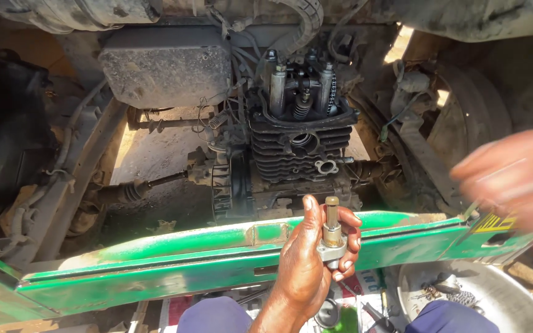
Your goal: Cleaning and repairing internal engine components on a vehicle.
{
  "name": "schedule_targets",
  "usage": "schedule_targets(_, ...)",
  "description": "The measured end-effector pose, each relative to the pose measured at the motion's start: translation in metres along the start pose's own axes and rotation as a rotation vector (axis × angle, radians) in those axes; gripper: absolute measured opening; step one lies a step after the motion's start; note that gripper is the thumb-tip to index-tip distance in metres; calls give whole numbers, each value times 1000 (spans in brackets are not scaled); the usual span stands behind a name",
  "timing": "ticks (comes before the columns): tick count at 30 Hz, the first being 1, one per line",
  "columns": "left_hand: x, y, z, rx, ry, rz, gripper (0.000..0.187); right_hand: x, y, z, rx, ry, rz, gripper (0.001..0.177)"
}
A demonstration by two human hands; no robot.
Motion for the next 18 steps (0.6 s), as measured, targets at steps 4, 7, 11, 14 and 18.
schedule_targets(4, -9, 3, 2, -9, -165, -139, 70, 49, -19, -121, 39, 39, 7, 25)
schedule_targets(7, -11, 5, 4, -80, -358, -163, 69, 30, -13, -149, 78, -24, -54, 30)
schedule_targets(11, -19, 11, -14, 26, -437, -274, 59, -7, -3, -150, 91, 0, -122, 35)
schedule_targets(14, -23, 12, -20, 52, -478, -326, 52, 0, -6, -153, 93, -14, -141, 33)
schedule_targets(18, -29, 17, -25, 52, -620, -453, 52, -17, -1, -153, 69, -15, -381, 22)
Point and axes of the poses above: each hand's wrist, its own y-axis away from the middle knuckle, its own z-axis out of the back of the hand, x = y × z, the point moved 10 cm from there along -y, towards the middle knuckle, and after that the axes turned 9 degrees about y, right-handed, at the moved point
